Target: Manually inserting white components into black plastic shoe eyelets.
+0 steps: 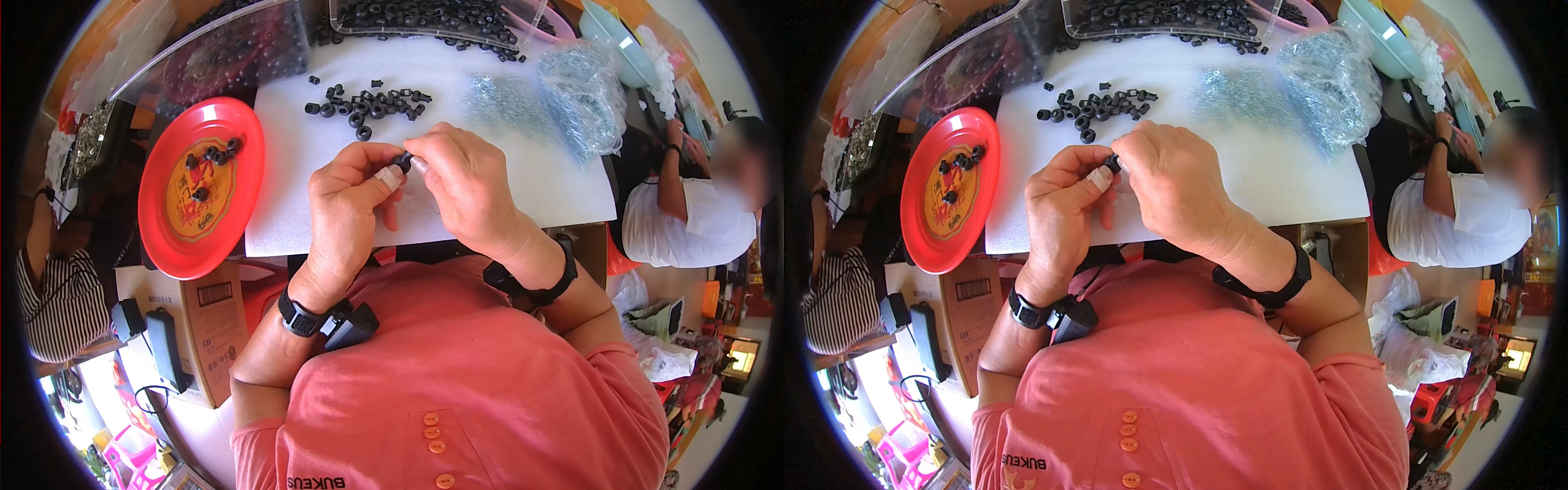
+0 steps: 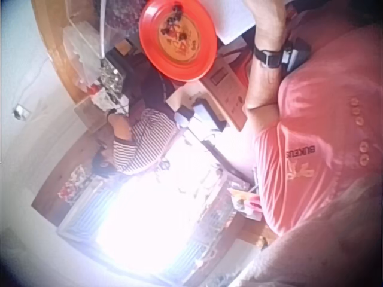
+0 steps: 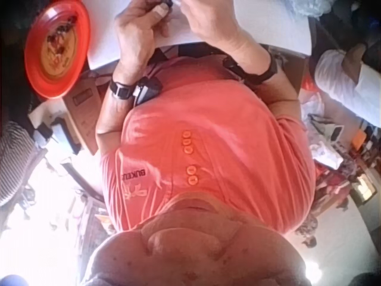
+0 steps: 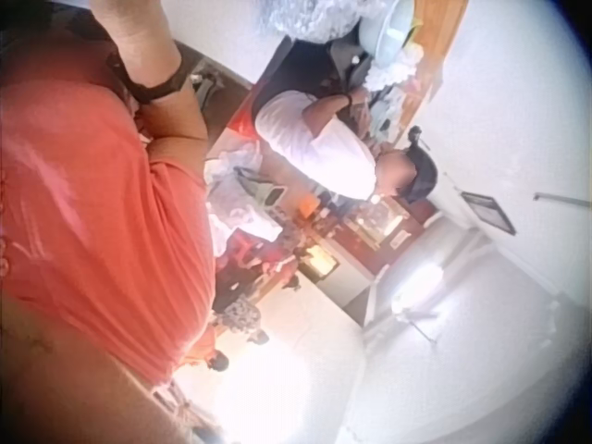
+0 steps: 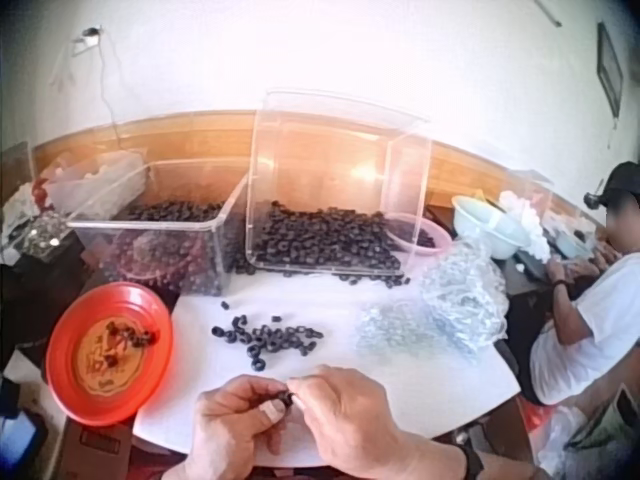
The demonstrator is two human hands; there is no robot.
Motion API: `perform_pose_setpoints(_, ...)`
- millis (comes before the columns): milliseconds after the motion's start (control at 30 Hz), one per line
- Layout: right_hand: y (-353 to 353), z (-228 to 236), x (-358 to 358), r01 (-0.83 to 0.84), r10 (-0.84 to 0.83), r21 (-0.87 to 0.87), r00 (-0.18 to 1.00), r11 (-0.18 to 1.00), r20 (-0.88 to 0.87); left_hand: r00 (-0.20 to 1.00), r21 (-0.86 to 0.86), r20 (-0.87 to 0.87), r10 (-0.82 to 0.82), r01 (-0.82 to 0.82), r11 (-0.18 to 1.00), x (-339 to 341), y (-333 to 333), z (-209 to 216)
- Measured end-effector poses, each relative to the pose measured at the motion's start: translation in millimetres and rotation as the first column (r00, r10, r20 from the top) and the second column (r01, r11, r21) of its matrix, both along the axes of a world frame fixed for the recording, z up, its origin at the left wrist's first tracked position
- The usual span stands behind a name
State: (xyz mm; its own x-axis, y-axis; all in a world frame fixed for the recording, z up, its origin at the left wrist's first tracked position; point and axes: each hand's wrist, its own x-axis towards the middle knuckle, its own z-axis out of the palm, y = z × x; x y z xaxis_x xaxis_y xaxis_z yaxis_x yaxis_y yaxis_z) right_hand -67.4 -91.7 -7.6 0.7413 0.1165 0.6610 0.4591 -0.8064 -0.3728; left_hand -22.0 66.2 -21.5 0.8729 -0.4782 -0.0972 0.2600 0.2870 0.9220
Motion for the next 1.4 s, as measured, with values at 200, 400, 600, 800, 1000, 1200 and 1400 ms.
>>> perform_pose_setpoints(200, 0, 3, 0, 0.030, -0.032, -0.099, 0.999, 0.995, -0.019, 1.000, 0.016, 0.006, 0.000, 0.000, 1.000, -1, 0, 0)
perform_pose_setpoints(400, -1, 5, 4, -0.023, 0.029, 0.062, 0.995, 0.998, -0.097, 1.000, 0.009, 0.007, 0.002, -0.002, 1.000, -1, 0, -1)
perform_pose_setpoints(600, 13, 6, 1, 0.104, -0.099, -0.128, 0.994, 0.986, 0.051, 1.000, 0.005, 0.016, -0.007, 0.007, 1.000, -1, 0, -2)
perform_pose_setpoints(800, 5, 9, 2, 0.036, -0.033, 0.034, 0.995, 0.999, -0.090, 1.000, -0.006, 0.016, -0.001, 0.001, 1.000, -1, 1, -2)
perform_pose_setpoints(1000, 3, 9, 5, 0.028, -0.028, 0.014, 0.999, 1.000, -0.044, 1.000, -0.004, 0.016, -0.009, 0.009, 1.000, -1, 2, -1)
perform_pose_setpoints(1200, 3, 10, 3, 0.014, 0.008, 0.179, 0.993, 0.984, -0.121, 1.000, 0.022, 0.020, -0.008, 0.008, 1.000, -2, 2, -1)
perform_pose_setpoints(1400, 2, 12, 5, 0.000, 0.121, 0.400, 0.953, 0.917, -0.277, 0.998, 0.023, 0.056, -0.014, 0.013, 1.000, -2, 5, -3)
